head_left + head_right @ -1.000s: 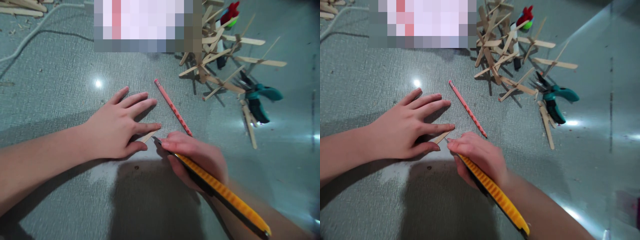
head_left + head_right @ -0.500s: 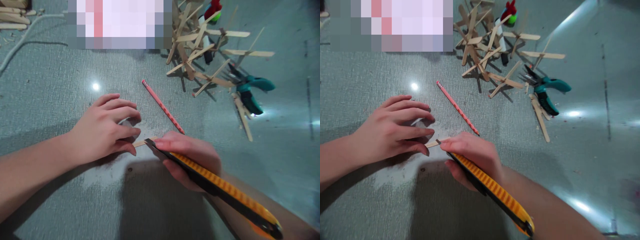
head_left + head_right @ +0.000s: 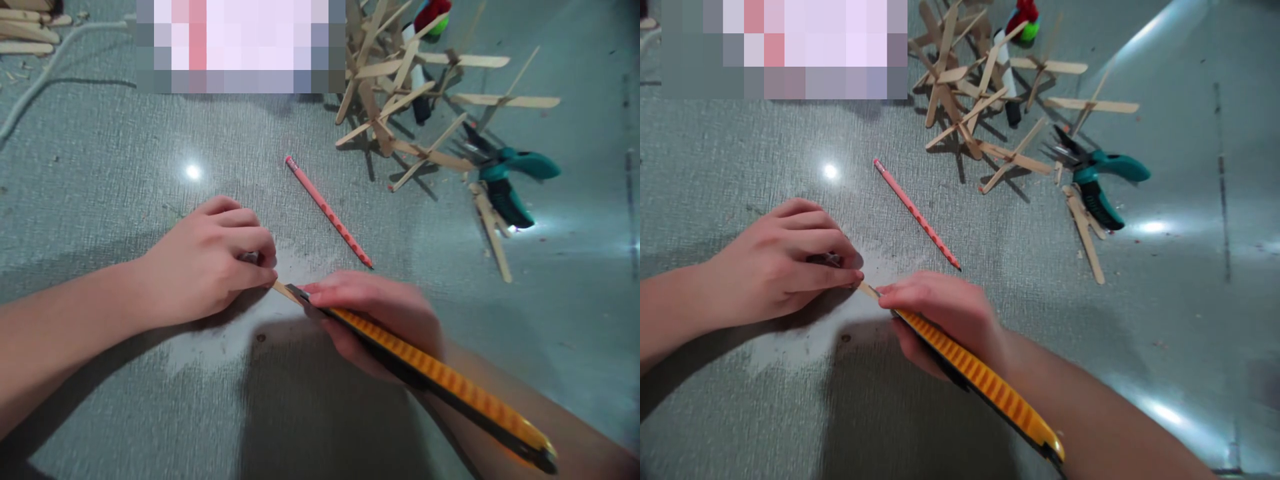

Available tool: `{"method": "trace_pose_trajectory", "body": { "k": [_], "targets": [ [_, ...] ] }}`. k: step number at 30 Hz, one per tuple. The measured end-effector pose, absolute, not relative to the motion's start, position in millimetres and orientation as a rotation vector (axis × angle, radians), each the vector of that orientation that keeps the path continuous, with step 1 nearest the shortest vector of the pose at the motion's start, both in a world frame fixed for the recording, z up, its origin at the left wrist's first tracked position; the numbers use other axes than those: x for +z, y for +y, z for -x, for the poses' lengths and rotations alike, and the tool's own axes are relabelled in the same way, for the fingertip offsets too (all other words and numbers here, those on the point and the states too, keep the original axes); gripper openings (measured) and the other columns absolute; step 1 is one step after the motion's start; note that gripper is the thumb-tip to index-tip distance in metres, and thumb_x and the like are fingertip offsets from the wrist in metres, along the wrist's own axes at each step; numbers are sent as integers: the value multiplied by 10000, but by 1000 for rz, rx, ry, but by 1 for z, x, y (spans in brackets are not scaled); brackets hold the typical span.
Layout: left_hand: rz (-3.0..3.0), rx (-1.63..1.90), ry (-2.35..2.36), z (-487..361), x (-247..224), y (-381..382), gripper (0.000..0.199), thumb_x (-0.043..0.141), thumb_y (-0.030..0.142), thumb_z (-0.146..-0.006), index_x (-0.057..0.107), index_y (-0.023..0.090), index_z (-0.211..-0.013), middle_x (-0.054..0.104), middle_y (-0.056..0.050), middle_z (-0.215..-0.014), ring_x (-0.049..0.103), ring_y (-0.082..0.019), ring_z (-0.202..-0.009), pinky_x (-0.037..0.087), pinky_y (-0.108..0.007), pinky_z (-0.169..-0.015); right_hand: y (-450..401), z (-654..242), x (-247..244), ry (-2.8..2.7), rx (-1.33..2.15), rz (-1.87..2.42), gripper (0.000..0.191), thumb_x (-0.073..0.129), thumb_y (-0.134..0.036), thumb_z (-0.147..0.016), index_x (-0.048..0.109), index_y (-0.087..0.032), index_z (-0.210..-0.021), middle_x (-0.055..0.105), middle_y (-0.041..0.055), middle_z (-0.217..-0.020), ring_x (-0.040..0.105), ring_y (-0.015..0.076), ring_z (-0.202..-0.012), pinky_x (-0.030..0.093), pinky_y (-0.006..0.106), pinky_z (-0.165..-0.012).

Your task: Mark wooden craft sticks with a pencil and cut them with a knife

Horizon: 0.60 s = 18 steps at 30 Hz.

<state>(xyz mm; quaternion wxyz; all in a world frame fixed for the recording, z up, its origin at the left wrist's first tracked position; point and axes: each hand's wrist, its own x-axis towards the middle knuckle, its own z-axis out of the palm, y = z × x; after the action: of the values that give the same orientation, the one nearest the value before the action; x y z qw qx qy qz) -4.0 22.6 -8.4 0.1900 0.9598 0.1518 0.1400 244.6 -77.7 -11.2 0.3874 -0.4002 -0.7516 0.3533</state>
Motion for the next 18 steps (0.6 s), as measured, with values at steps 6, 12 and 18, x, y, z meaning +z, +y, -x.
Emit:
{"method": "trace_pose_trajectory", "body": {
  "k": [6,12,18],
  "targets": [
    [-2586,369,461,3,-9,24,317,506,225,-1055,796,323,-974,772,25,-973,628,-152,-867,387,-357,-867,-78,-244,-14,-1997,877,1015,368,642,-64,-849,661,-280,-1147,825,41,-986,799,190,-811,674,319,-728],
    [-2526,368,517,1,-8,25,325,525,274,-1071,802,322,-906,768,26,-933,626,-152,-872,382,-347,-866,-80,-243,-14,-1993,907,1054,355,650,-75,-858,661,-284,-1144,825,38,-1011,802,198,-842,680,346,-781],
    [-2541,317,536,0,-5,24,304,551,291,-1057,805,322,-893,775,20,-928,633,-156,-871,391,-354,-871,-79,-241,-14,-2008,897,1038,360,664,-84,-859,664,-285,-1158,825,32,-999,806,207,-834,687,355,-783]
  ]
}}
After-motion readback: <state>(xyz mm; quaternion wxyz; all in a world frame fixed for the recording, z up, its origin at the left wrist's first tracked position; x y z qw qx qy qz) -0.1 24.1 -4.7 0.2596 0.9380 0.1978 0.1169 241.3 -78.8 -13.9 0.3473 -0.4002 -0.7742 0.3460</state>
